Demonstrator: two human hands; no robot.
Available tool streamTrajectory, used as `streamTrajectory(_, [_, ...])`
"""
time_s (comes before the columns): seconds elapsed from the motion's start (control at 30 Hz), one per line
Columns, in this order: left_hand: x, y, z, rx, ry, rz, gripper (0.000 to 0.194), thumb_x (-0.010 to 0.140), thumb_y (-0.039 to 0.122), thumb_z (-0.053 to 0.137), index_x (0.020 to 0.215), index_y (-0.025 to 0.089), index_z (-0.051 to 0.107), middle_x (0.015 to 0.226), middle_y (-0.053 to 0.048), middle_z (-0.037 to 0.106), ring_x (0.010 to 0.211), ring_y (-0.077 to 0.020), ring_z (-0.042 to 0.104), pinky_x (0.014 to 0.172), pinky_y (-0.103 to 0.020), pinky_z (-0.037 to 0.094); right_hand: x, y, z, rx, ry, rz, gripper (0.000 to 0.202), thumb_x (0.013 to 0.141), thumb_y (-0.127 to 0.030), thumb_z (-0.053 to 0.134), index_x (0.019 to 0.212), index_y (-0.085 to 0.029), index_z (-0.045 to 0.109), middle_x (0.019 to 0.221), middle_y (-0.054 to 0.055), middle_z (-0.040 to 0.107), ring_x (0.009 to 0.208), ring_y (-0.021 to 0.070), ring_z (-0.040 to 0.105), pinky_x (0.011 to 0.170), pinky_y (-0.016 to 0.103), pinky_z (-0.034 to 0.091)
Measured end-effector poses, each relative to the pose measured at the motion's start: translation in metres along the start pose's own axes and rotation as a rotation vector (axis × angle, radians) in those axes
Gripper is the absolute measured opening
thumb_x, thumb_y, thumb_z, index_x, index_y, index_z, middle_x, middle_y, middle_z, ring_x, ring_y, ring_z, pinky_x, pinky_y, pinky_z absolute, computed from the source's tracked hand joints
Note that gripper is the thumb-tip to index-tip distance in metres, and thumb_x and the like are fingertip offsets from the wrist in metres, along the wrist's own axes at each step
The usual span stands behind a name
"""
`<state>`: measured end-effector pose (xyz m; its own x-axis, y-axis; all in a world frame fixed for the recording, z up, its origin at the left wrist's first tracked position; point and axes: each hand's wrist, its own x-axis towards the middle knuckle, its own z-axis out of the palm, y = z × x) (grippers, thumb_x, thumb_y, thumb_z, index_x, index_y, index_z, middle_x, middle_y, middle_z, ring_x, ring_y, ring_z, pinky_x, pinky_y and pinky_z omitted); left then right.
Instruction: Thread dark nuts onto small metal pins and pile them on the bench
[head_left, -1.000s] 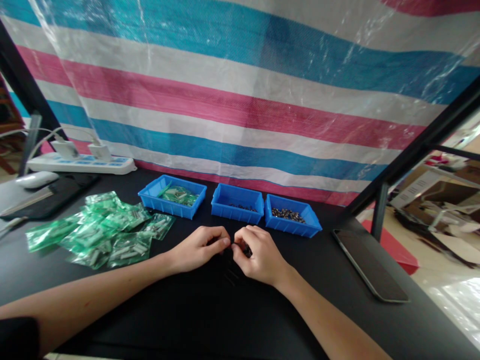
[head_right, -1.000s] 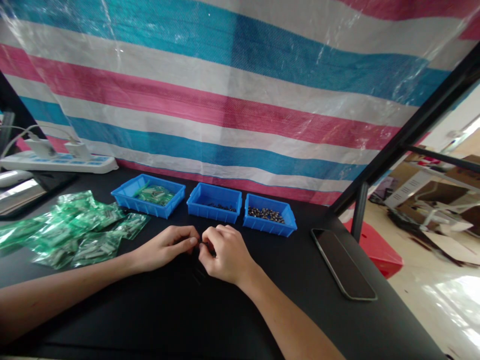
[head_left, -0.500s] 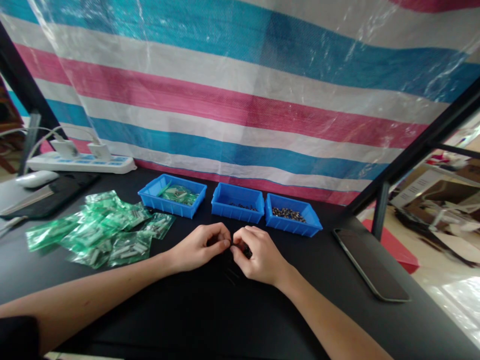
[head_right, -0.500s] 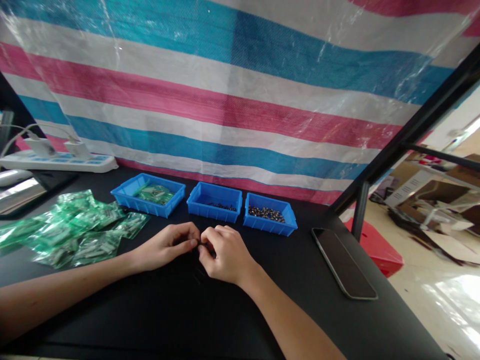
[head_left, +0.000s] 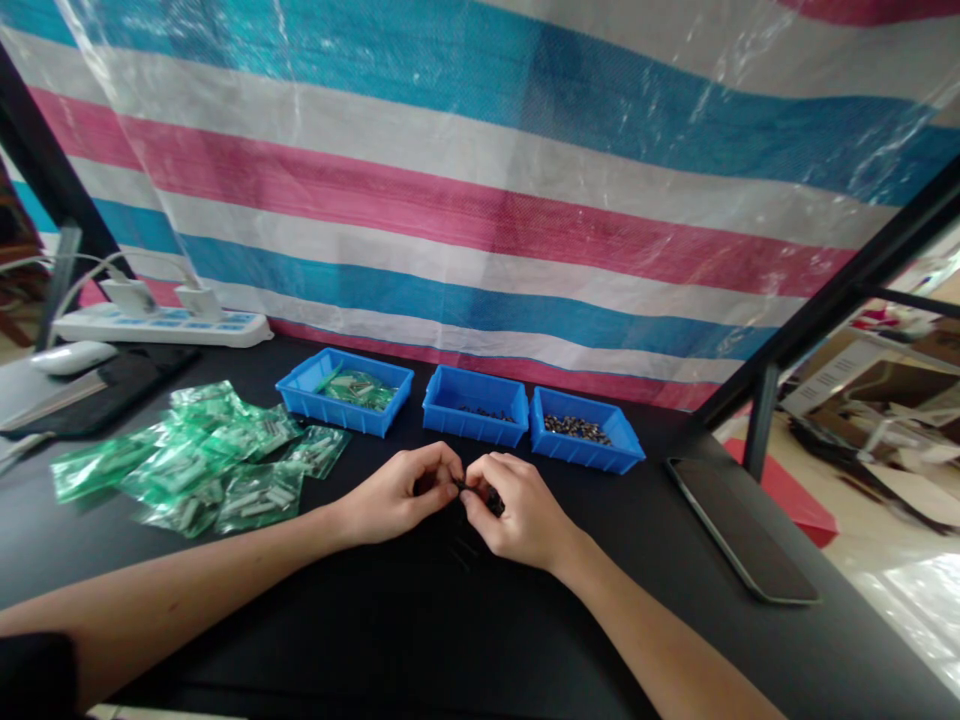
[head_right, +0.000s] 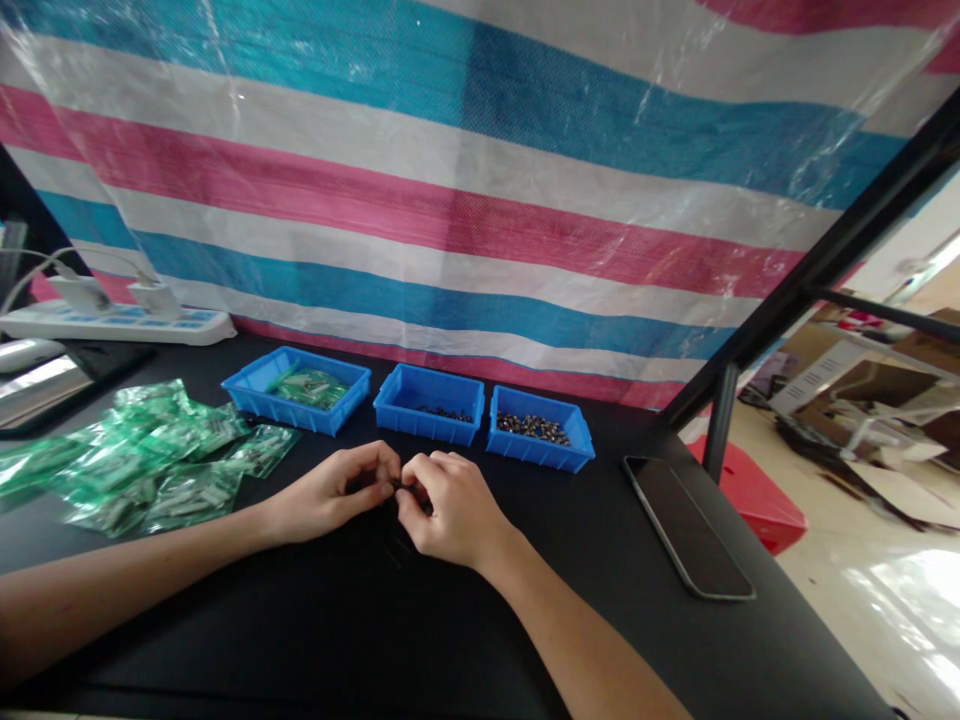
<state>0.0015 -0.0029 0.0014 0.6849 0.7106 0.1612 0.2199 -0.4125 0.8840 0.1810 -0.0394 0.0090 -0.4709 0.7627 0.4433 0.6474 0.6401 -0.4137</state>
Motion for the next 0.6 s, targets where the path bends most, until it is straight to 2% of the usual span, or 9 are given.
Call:
streamTrajectory(0.17, [0.0012,-0.0001,0.0007,0.04,0.004,-0.049,0.016,0.082,0.029,0.047,0.08,0.013,0.051,0.067,0.002,0.049,0.06,-0.0097,0.042,0.056,-0.021,0.034,0.0003,0.002,0.0011,-0.05,0.036,-0.016,0.006,0.077,-0.017,0.047,0.071,-0.019,0.046,0.063,-0.001,0.051,0.061,0.0136,0.047,0.061,0.026,0.036])
streamTrajectory(0.43, [0.0015,0.0034,-0.0024,0.075,-0.058,-0.09,0.025,0.085,0.033,0.042,0.076,0.013,0.054,0.065,0.003,0.048,0.061,-0.0101,0.042,0.056,-0.02,0.033,0.0009,0.0007,0.0015,-0.288,0.119,-0.156,0.009,0.077,-0.015,0.047,0.069,-0.018,0.049,0.062,0.0,0.052,0.057,0.0132,0.043,0.058,0.028,0.03])
streamTrajectory(0.6, [0.0015,0.0031,-0.0029,0.082,-0.053,-0.077,0.028,0.087,0.034,0.04,0.076,0.012,0.054,0.067,0.002,0.05,0.062,-0.0105,0.044,0.057,-0.021,0.034,0.0011,0.0002,0.0015,-0.275,0.103,-0.155,0.009,0.077,-0.015,0.046,0.069,-0.018,0.048,0.061,0.0,0.052,0.058,0.0134,0.043,0.058,0.028,0.03])
